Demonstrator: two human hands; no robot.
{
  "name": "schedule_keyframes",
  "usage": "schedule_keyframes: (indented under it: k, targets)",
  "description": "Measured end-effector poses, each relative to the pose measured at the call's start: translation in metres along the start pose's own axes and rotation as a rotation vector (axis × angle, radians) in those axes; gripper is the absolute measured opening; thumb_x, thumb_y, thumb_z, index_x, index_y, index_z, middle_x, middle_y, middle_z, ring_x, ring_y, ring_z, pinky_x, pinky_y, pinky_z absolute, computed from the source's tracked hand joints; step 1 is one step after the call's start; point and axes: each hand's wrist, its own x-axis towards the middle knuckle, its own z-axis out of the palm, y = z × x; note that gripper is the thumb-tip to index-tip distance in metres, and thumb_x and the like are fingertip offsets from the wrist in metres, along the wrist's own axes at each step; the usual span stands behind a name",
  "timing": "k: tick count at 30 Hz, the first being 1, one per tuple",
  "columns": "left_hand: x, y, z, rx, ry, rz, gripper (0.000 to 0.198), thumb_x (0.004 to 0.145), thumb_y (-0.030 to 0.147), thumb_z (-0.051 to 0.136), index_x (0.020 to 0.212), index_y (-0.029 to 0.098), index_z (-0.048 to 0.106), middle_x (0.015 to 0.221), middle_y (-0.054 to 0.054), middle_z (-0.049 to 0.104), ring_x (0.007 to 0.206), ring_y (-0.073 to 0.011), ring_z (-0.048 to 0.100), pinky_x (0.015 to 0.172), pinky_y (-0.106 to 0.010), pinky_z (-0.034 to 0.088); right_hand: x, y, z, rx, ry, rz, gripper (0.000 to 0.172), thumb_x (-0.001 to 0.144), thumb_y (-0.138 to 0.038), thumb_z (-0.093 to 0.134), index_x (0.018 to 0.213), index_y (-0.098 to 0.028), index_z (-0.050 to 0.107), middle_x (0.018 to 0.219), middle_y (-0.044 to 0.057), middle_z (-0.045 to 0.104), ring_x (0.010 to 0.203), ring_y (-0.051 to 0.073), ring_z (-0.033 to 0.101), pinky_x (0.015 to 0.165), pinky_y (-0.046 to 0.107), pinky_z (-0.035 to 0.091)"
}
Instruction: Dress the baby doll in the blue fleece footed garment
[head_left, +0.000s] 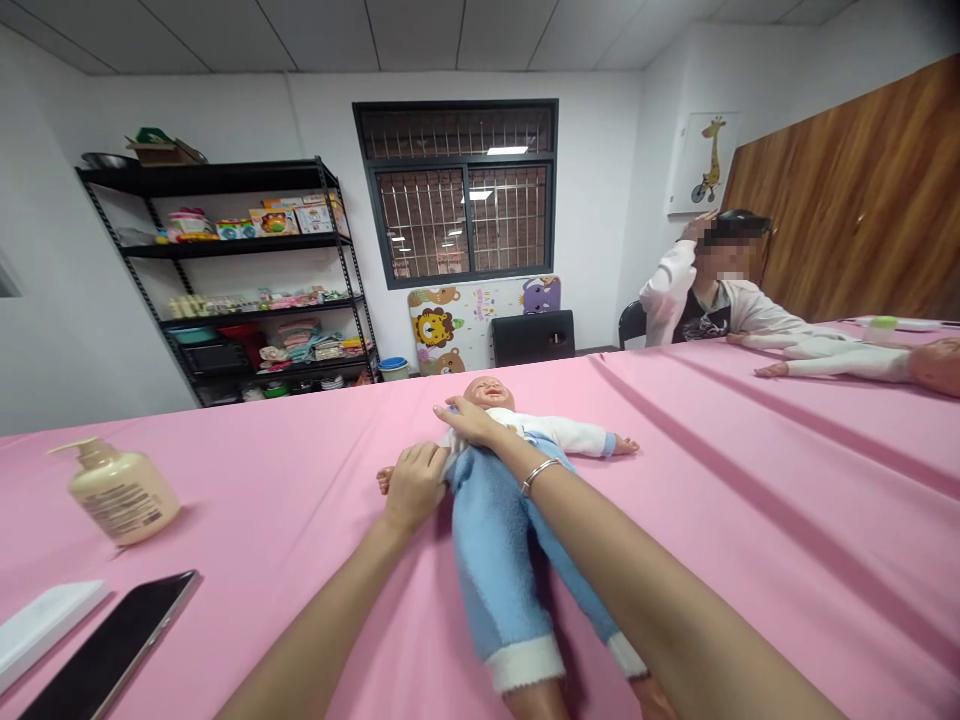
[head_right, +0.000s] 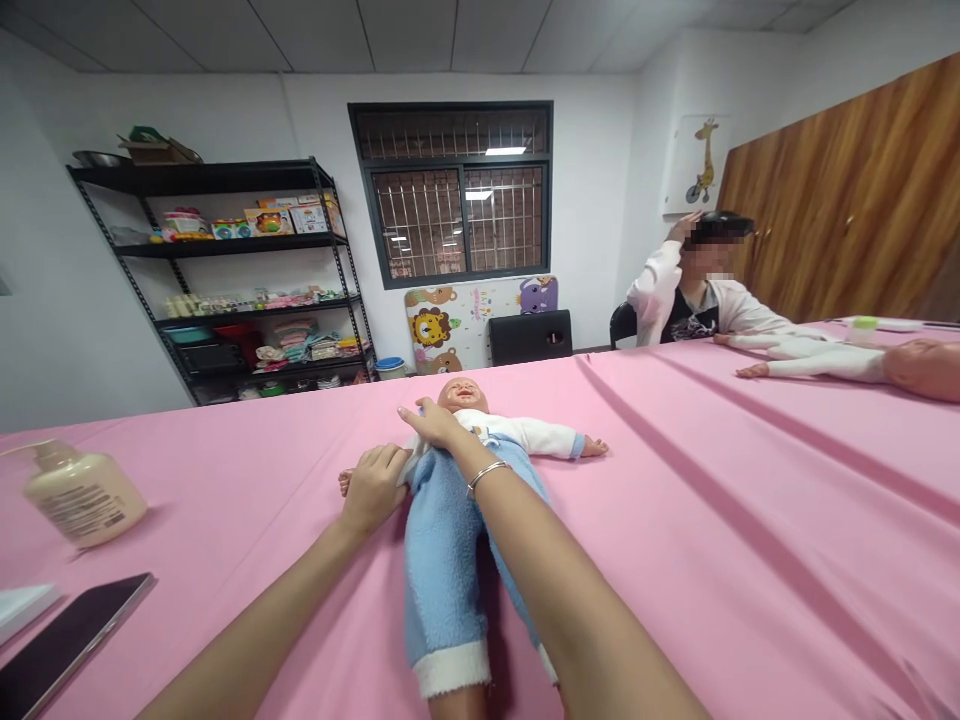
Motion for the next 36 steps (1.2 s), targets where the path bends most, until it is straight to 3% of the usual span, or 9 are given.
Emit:
schedule_keyframes:
  k: [3, 7, 13, 18, 21, 25, 29, 31, 36]
  targets:
    - [-0.001, -0.007, 0.002, -0.046, 0.067, -0.090, 0.025, 0.071, 0.011, 0.050, 0.095, 0.016, 0.055, 0.086, -0.008, 0.056, 0.085, -0.0257, 0.051, 0.075, -0.036, 0.039, -0.005, 0.005, 0.005, -0.201, 0.100, -0.029, 0.070, 0.084, -0.059, 0.037, 0.130, -0.006, 0.037, 0.132, 0.019, 0.038, 0.124, 0.028, 0.033, 0.102, 0.038, 0.025]
    - [-0.003, -0.017, 0.009, -0.104, 0.132, -0.227, 0.026, 0.072, 0.017, 0.053, 0.097, 0.018, 0.055, 0.089, -0.005, 0.057, 0.088, -0.0236, 0.052, 0.078, -0.035, 0.038, -0.020, 0.004, 0.005, -0.585, 0.142, -0.111, 0.065, 0.086, -0.057, 0.030, 0.126, -0.008, 0.045, 0.126, 0.018, 0.046, 0.131, 0.029, 0.017, 0.105, 0.044, 0.013]
    - [-0.007, -0.024, 0.015, -0.107, 0.149, -0.421, 0.027, 0.075, 0.027, 0.057, 0.101, 0.020, 0.054, 0.097, -0.004, 0.059, 0.092, -0.0241, 0.051, 0.079, -0.036, 0.034, -0.033, 0.001, -0.017, -0.789, -0.009, -0.173, 0.054, 0.086, -0.053, 0.036, 0.108, -0.009, 0.060, 0.112, 0.017, 0.057, 0.128, 0.030, 0.024, 0.103, 0.044, 0.016]
    - [-0.010, -0.030, 0.018, -0.098, 0.098, -0.547, 0.033, 0.073, 0.019, 0.054, 0.106, 0.023, 0.052, 0.103, -0.003, 0.058, 0.098, -0.0245, 0.049, 0.082, -0.037, 0.033, -0.059, 0.025, -0.048, -0.597, -0.023, -0.202, 0.037, 0.085, -0.042, 0.043, 0.104, -0.016, 0.060, 0.108, 0.011, 0.059, 0.100, 0.024, 0.053, 0.085, 0.032, 0.036]
    - [-0.010, -0.030, 0.018, -0.102, 0.124, -0.577, 0.035, 0.073, 0.018, 0.052, 0.108, 0.021, 0.051, 0.105, -0.006, 0.056, 0.099, -0.0263, 0.048, 0.084, -0.039, 0.034, -0.080, 0.050, -0.059, -0.415, -0.022, -0.236, 0.040, 0.085, -0.040, 0.042, 0.112, -0.013, 0.055, 0.112, 0.011, 0.057, 0.101, 0.022, 0.052, 0.085, 0.031, 0.037]
    - [-0.010, -0.020, 0.014, -0.234, 0.254, -0.433, 0.027, 0.080, 0.021, 0.047, 0.106, 0.016, 0.049, 0.106, -0.010, 0.054, 0.101, -0.0265, 0.047, 0.088, -0.039, 0.036, -0.098, 0.090, -0.058, -0.100, 0.106, -0.158, 0.046, 0.084, -0.047, 0.042, 0.112, -0.013, 0.054, 0.114, 0.011, 0.055, 0.105, 0.022, 0.049, 0.091, 0.032, 0.035]
    - [-0.007, 0.001, 0.008, -0.652, -0.012, -0.219, 0.019, 0.084, 0.022, 0.040, 0.097, 0.017, 0.052, 0.091, -0.005, 0.057, 0.085, -0.0208, 0.054, 0.078, -0.033, 0.042, -0.104, 0.123, -0.048, 0.061, 0.317, -0.029, 0.048, 0.080, -0.054, 0.042, 0.093, -0.012, 0.060, 0.093, 0.009, 0.060, 0.089, 0.021, 0.052, 0.080, 0.032, 0.038]
    - [-0.005, 0.008, 0.007, -0.782, -0.124, -0.154, 0.024, 0.078, 0.017, 0.041, 0.100, 0.017, 0.052, 0.095, -0.005, 0.058, 0.089, -0.0209, 0.053, 0.082, -0.034, 0.041, -0.105, 0.132, -0.046, 0.096, 0.350, 0.038, 0.048, 0.078, -0.057, 0.043, 0.085, -0.012, 0.059, 0.078, 0.006, 0.059, 0.076, 0.019, 0.052, 0.070, 0.029, 0.037]
    - [0.000, 0.008, 0.008, -1.070, -0.245, -0.282, 0.028, 0.064, 0.012, 0.045, 0.092, 0.015, 0.052, 0.095, -0.005, 0.057, 0.092, -0.0215, 0.053, 0.084, -0.033, 0.042, -0.108, 0.127, -0.050, 0.488, 0.236, 0.108, 0.041, 0.069, -0.055, 0.057, 0.067, -0.014, 0.050, 0.060, -0.002, 0.046, 0.058, 0.011, 0.040, 0.056, 0.023, 0.030]
